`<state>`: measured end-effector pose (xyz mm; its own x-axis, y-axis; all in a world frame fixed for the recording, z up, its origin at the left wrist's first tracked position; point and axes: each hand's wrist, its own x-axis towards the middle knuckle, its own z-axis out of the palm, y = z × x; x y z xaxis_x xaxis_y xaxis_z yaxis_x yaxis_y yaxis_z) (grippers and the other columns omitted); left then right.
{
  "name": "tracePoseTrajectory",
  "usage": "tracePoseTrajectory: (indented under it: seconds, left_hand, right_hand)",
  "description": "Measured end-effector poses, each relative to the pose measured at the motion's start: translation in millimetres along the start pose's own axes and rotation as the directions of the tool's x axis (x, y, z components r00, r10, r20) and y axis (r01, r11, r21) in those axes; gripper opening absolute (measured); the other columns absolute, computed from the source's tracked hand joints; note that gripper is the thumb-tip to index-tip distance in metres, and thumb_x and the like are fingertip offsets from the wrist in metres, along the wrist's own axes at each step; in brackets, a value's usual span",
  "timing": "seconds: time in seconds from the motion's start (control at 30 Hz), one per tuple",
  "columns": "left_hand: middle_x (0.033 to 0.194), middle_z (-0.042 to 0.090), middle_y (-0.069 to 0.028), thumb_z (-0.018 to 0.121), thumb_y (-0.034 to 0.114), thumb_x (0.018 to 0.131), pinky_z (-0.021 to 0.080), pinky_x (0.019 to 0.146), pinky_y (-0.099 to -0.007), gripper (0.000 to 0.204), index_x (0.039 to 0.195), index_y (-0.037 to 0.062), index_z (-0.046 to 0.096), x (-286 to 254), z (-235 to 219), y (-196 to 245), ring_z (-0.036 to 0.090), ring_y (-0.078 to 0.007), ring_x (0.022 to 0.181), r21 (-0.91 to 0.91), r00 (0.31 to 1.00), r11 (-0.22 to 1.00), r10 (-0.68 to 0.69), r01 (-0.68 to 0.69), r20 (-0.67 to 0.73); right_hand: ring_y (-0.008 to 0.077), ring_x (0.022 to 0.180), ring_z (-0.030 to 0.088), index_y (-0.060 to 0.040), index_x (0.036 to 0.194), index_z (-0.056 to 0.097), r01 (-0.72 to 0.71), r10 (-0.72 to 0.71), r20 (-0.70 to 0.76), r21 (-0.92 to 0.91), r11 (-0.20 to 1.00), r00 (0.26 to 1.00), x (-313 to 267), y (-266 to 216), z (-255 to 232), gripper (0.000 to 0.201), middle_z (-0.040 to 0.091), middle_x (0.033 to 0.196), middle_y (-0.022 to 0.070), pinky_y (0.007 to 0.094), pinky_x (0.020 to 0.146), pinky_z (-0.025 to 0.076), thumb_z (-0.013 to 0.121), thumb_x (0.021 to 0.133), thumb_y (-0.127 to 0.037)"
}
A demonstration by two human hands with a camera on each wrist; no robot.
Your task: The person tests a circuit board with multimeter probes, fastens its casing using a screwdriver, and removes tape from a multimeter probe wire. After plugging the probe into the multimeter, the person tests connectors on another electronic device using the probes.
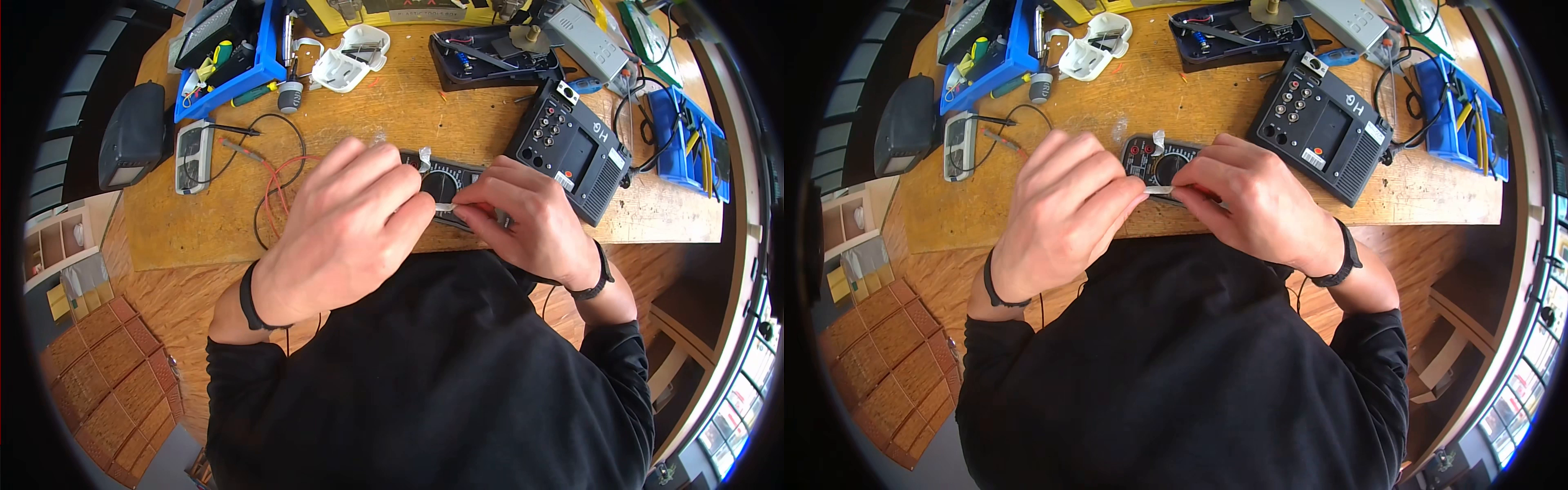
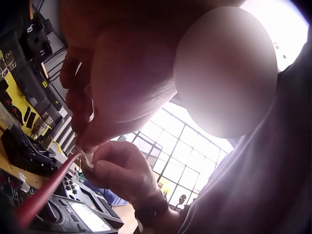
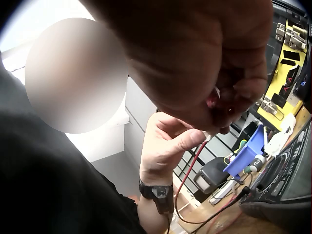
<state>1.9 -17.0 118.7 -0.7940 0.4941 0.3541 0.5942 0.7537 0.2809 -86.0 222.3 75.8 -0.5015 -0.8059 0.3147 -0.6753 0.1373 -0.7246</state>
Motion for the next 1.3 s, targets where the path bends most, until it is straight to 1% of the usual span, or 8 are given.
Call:
tracePoseTrajectory:
  seconds: [0.23,0.43,0.53,0.9,1.0,1.1,1.2,1.3]
  left_hand:
    - [0.08,0.058,-0.0048,0.076,0.001,0.079,0.044,0.063,-0.0341,0.007,0.082,-0.0007,0.071,-6,7,15,0.059,-0.0195,0.075,0.424,0.943,0.892,0.261,-0.154,-0.208]
    - [0.075,0.057,-0.0023,0.08,0.0,0.083,0.04,0.059,-0.0279,0.007,0.08,0.0013,0.074,-20,20,29,0.055,-0.0151,0.071,0.591,0.94,0.786,0.317,-0.184,-0.128]
    - [0.074,0.057,-0.0017,0.081,0.0,0.084,0.04,0.059,-0.0276,0.01,0.079,0.0025,0.074,-23,23,30,0.054,-0.0139,0.07,0.637,0.928,0.751,0.341,-0.173,-0.15]
    - [0.074,0.057,-0.0014,0.076,0.0,0.086,0.036,0.058,-0.0272,0.014,0.075,0.0026,0.068,-32,57,40,0.052,-0.013,0.067,0.601,0.952,0.781,0.287,-0.17,-0.104]
    - [0.076,0.059,-0.004,0.073,0.001,0.087,0.035,0.058,-0.0271,0.004,0.085,-0.0027,0.074,-31,64,38,0.053,-0.0134,0.067,0.631,0.972,0.769,0.21,-0.1,-0.102]
    - [0.085,0.067,-0.0093,0.071,0.0,0.088,0.036,0.058,-0.028,0.021,0.106,-0.0096,0.077,-33,61,39,0.054,-0.0145,0.068,0.636,0.99,0.771,0.103,-0.019,-0.096]
    - [0.103,0.074,-0.0149,0.067,0.014,0.105,0.048,0.062,-0.0319,0.033,0.128,-0.0102,0.071,-40,60,37,0.064,-0.0194,0.076,0.616,0.998,0.786,-0.01,0.042,-0.055]
    - [0.115,0.077,-0.02,0.068,0.016,0.105,0.053,0.067,-0.0324,0.035,0.129,-0.0102,0.071,-46,70,32,0.068,-0.0219,0.08,0.549,0.991,0.835,0.035,0.043,-0.132]
  right_hand:
    - [0.0135,0.061,0.06,0.0021,0.101,0.076,-0.425,0.427,0.03,0.188,0.886,0.904,-2,-11,-5,0.016,0.066,0.071,0.007,0.0308,0.06,0.049,0.08,0.097,-0.013]
    - [0.0028,0.065,0.051,0.0026,0.1,0.076,-0.567,0.568,0.153,0.465,0.68,0.808,-6,4,-1,0.021,0.065,0.071,-0.0024,0.026,0.058,0.043,0.076,0.103,-0.018]
    - [0.0018,0.068,0.05,0.0026,0.099,0.075,-0.596,0.586,0.238,0.584,0.55,0.775,-4,2,1,0.021,0.063,0.073,-0.004,0.0247,0.059,0.041,0.074,0.104,-0.017]
    - [0.0035,0.067,0.044,0.0001,0.097,0.069,-0.605,0.499,0.383,0.672,0.427,0.778,0,2,7,0.029,0.058,0.076,-0.0043,0.0239,0.059,0.035,0.062,0.112,-0.023]
    - [0.0048,0.066,0.043,-0.0011,0.097,0.067,-0.631,0.498,0.444,0.71,0.312,0.745,4,2,7,0.029,0.057,0.078,-0.0028,0.024,0.059,0.034,0.061,0.113,-0.024]
    - [0.0061,0.066,0.043,-0.0004,0.098,0.067,-0.619,0.521,0.435,0.744,0.252,0.735,4,0,1,0.03,0.056,0.078,-0.0015,0.0245,0.06,0.034,0.06,0.113,-0.025]
    - [0.0081,0.067,0.043,0.0007,0.097,0.067,-0.54,0.542,0.362,0.815,0.21,0.758,2,4,-5,0.031,0.052,0.076,-0.0012,0.0256,0.061,0.033,0.059,0.113,-0.025]
    - [0.0099,0.068,0.042,0.0007,0.096,0.064,-0.45,0.582,0.284,0.879,0.16,0.762,2,2,-7,0.032,0.048,0.074,-0.0023,0.027,0.062,0.032,0.058,0.114,-0.026]
